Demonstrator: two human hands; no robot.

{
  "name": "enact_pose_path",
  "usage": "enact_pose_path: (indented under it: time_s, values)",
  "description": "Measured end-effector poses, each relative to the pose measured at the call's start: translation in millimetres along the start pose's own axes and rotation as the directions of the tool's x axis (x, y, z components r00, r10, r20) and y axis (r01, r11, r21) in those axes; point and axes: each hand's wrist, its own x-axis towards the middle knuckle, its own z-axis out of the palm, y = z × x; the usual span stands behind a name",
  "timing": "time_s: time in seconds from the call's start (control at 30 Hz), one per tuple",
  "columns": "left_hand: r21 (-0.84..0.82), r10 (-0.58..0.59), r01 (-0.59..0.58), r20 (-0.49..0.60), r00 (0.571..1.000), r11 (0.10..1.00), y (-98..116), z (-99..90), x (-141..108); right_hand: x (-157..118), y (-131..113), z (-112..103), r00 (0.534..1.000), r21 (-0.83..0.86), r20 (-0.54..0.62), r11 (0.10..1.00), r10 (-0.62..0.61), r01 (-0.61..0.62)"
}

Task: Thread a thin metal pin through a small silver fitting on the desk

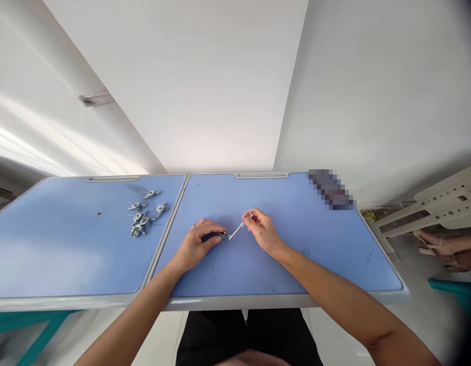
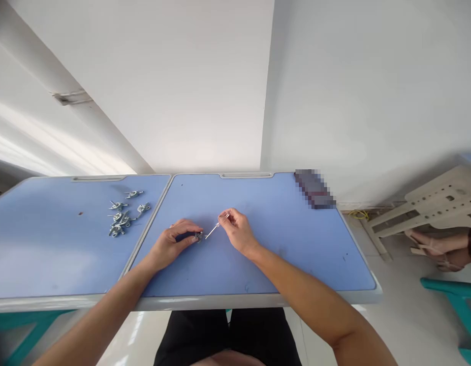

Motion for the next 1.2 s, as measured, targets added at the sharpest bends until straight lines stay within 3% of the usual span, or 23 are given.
enact_pose_path:
  time_s: [0.17,0.33,0.5,0.67,0.9,1.07,1.2]
  values:
    - [-0.326,-0.233,0.208,-0.04,0.972,0.922,8.0,-6.1,-4.4,-3.9,-8.4,-0.6,0.996,0.116,0.044,0.99,0.075,-0.08]
    - [-0.44,-0.3,0.245,-0.058,0.952,0.864,11.7,-4.7,-5.4,-14.4,-16.2,7.7,0.969,0.085,0.209,0.985,0.132,-0.152]
    - [-0.41,-0.24,0.196,-0.058,0.969,0.891,13.4,-1.2,-5.8,-19.5,-16.1,16.4,0.907,0.083,0.364,0.963,0.21,-0.256]
    - [-0.308,-0.1,0.071,-0.081,0.992,0.949,12.7,2.2,-7.1,-19.0,-15.7,17.3,0.906,0.03,0.356,0.966,0.229,-0.256]
    - [-0.312,0.042,-0.065,-0.079,0.996,0.948,16.4,5.7,-8.4,-19.0,-17.9,18.6,0.89,0.061,0.371,0.949,0.266,-0.309]
    - [-0.295,0.046,-0.07,-0.089,0.995,0.953,21.4,7.6,-9.3,-15.2,-11.3,19.0,0.874,0.125,0.394,0.926,0.283,-0.356]
    - [-0.209,0.058,-0.07,-0.066,0.996,0.975,26.8,7.7,-10.3,-14.8,-8.6,19.6,0.888,0.147,0.378,0.93,0.261,-0.337]
